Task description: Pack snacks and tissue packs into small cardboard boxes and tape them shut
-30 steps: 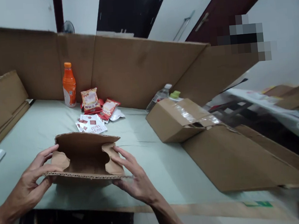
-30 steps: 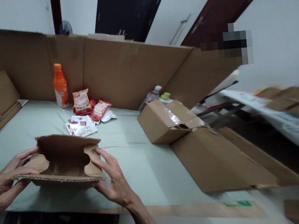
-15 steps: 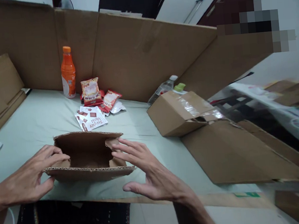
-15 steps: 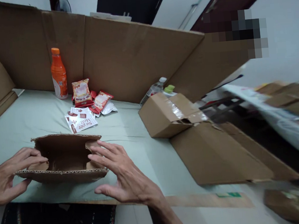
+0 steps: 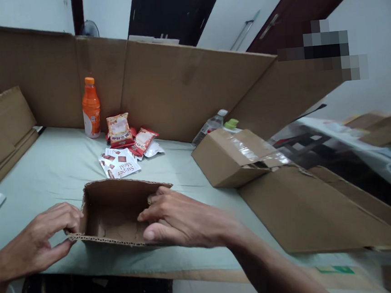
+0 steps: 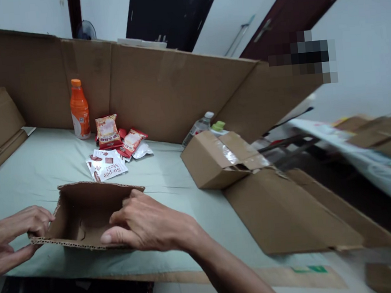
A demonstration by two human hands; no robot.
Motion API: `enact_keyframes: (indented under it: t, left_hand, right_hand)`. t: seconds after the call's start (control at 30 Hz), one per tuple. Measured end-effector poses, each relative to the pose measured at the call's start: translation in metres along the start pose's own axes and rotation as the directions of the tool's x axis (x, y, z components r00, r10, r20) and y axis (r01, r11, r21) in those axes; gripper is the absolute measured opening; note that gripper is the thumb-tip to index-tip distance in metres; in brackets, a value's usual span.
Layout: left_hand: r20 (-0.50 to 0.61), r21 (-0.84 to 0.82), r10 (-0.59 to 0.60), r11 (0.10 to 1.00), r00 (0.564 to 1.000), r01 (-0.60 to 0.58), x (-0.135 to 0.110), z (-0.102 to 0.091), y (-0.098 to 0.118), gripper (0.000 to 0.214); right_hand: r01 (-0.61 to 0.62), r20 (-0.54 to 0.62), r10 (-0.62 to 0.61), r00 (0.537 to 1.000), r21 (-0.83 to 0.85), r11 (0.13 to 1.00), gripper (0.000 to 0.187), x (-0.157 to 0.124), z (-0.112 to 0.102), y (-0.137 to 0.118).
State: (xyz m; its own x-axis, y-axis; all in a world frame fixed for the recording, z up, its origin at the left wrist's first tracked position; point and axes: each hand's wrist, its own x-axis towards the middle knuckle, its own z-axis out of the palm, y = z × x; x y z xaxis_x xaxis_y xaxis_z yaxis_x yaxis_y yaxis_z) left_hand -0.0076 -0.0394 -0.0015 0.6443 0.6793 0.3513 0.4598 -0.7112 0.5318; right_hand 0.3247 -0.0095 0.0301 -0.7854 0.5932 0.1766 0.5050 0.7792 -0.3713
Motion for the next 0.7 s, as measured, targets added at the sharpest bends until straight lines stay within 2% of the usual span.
enact_keyframes:
  t: [0.07,0.2,0.3,0.43,0.57,0.7]
  left_hand:
    - [0.007,-0.005,0.003,1.0,1.0,-0.003,-0.001,0.001,-0.002,0.02]
    - [-0.005,-0.035,0.001,0.999,1.0,-0.001,-0.001,0.006,-0.006,0.022]
    - [-0.017,-0.058,0.009,0.998,1.0,-0.01,0.0,0.009,-0.006,0.021]
    - [-0.013,-0.037,0.016,0.999,1.0,-0.017,0.003,0.009,-0.004,0.03]
    - [0.04,-0.078,0.06,0.995,0.997,-0.056,0.003,0.009,-0.002,0.027]
    - [0.02,-0.111,0.081,0.991,0.996,-0.078,0.003,0.011,-0.004,0.029]
  right_hand:
    - [-0.024,0.046,0.027,0.999,-0.053,0.998,0.08,-0.012,-0.007,-0.006]
    - [-0.16,-0.017,0.159,0.987,-0.111,0.981,0.06,-0.044,-0.012,-0.003]
    - [-0.196,-0.063,0.194,0.979,-0.03,0.98,0.048,-0.065,0.001,0.01]
    - [-0.201,-0.194,0.222,0.956,0.12,0.972,0.032,-0.084,0.026,0.027]
    - [-0.145,-0.325,0.224,0.919,0.25,0.957,0.019,-0.091,0.042,0.038]
    - [-0.125,-0.395,0.263,0.88,0.341,0.932,0.015,-0.089,0.046,0.047]
